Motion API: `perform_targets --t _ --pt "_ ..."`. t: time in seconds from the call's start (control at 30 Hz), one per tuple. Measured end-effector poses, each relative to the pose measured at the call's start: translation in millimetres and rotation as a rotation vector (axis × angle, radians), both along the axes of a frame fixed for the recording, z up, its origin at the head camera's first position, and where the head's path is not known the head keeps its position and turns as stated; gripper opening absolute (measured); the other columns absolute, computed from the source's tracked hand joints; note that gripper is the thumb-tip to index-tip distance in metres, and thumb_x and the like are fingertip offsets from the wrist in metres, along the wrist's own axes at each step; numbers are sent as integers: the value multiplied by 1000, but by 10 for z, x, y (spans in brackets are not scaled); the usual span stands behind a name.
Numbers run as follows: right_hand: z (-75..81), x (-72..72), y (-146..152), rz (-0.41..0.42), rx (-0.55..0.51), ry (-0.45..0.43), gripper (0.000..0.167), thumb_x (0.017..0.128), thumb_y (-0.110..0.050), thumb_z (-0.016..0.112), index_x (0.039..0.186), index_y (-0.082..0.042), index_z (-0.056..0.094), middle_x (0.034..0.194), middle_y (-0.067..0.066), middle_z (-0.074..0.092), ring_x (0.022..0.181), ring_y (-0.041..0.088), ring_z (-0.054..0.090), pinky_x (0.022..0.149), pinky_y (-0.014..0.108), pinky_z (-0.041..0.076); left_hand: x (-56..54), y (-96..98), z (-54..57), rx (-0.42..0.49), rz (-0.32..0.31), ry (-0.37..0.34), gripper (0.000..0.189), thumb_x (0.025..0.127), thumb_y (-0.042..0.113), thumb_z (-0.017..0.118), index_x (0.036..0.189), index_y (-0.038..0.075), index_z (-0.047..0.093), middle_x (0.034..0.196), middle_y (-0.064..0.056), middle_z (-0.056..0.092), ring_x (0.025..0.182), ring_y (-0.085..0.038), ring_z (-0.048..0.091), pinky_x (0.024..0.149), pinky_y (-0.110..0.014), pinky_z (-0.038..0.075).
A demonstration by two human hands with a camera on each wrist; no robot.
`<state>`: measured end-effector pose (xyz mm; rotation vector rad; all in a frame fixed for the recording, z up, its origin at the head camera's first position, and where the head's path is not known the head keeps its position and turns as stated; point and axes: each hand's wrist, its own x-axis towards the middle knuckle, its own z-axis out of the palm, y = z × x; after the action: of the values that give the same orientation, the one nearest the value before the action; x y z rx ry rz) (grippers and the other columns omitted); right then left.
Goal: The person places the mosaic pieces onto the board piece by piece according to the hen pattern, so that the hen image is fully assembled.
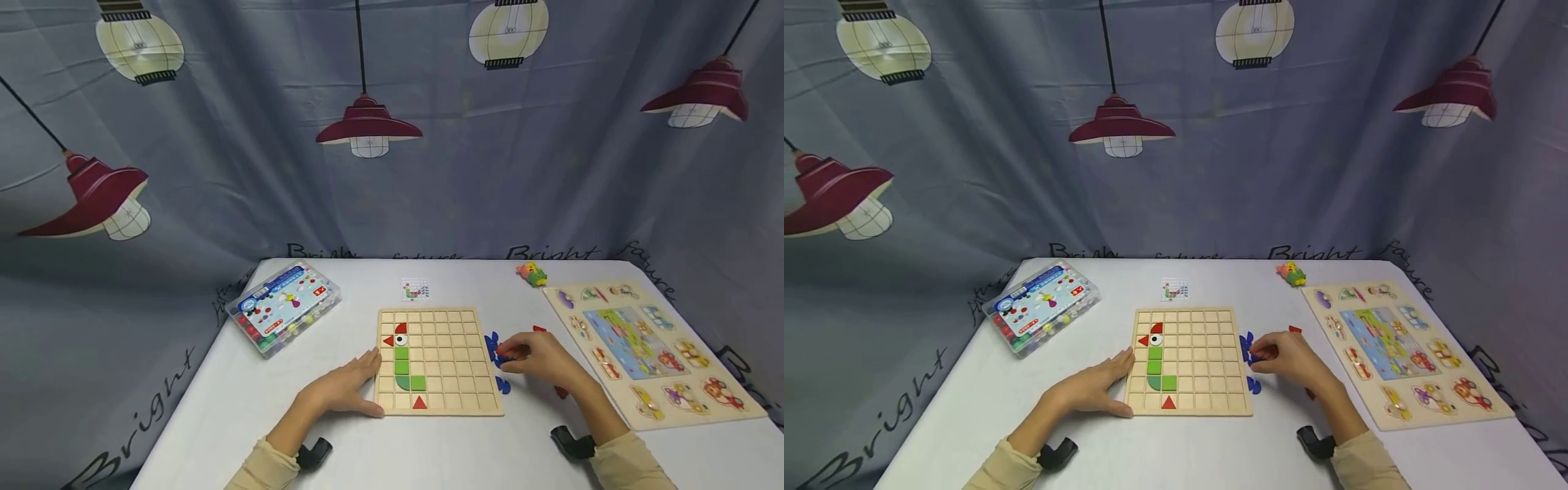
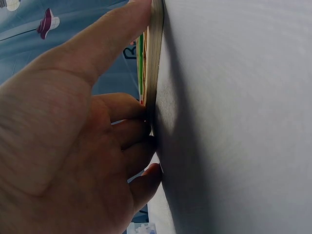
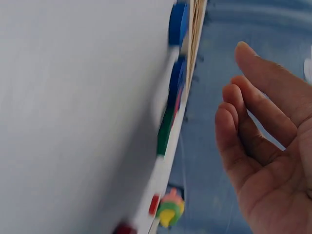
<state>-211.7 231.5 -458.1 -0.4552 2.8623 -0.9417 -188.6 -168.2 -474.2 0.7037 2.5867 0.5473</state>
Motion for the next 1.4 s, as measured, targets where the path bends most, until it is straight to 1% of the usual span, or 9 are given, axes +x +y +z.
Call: perform_targets --t 0.07,0.17,0.43,0.67,0.83,1.0,1.2,1.3,1.4 --pt "-20 21 105 -52 13 -19 31 72 -21 85 98 -7 74 83 -2 67 75 10 55 63 16 50 4 8 6 -1 -9 1 107 76 58 74 154 3 24 164 -12 15 151 -29 18 123 -47 22" --pt "-40 33 234 -104 24 -53 34 73 -23 85 100 -6 73 82 -2 64 76 12 54 62 17 48 10 17 14 -5 -11 4 107 76 58 74 154 3 24 164 -12 15 151 -28 18 123 -46 23" --pt "-85 -51 424 -148 35 -75 35 73 -22 85 100 -4 73 83 0 66 77 15 56 61 16 49 5 23 17 -13 6 0 107 76 58 74 154 4 25 164 -10 15 152 -27 18 123 -46 22" --pt "-158 -79 482 -157 49 -99 37 70 -24 86 98 -4 72 80 0 64 75 15 54 59 16 47 5 20 44 -9 -6 5 108 76 58 74 153 2 24 164 -12 15 152 -28 18 123 -45 22" --pt "-208 -91 439 -146 49 -110 39 69 -29 87 97 -5 72 78 -1 61 74 15 52 58 17 44 10 27 43 -9 14 -7 108 75 57 75 154 4 24 164 -11 15 151 -28 18 123 -46 22" --pt "-255 -102 401 -137 54 -87 38 68 -28 87 96 -6 73 76 -2 59 73 14 50 58 18 41 31 37 17 9 24 -33 107 75 57 75 154 5 24 164 -10 15 152 -28 17 123 -48 22" --pt "-311 -127 389 -147 46 -75 40 68 -30 88 97 -7 73 77 -2 59 73 13 50 57 18 40 31 32 12 -11 26 -14 108 75 59 74 154 4 24 164 -10 16 151 -28 18 123 -48 23" --pt "-318 -141 381 -150 56 -54 36 69 -28 87 96 -7 73 77 -2 60 74 13 51 58 17 41 12 34 11 -13 25 -8 108 75 60 74 154 4 25 164 -10 16 151 -28 18 123 -47 23" --pt "-304 -144 387 -147 71 -39 30 72 -21 85 96 -7 74 78 -2 62 74 14 52 60 17 43 2 39 18 -9 18 -9 108 75 59 74 154 4 25 164 -10 16 152 -28 18 123 -47 22"
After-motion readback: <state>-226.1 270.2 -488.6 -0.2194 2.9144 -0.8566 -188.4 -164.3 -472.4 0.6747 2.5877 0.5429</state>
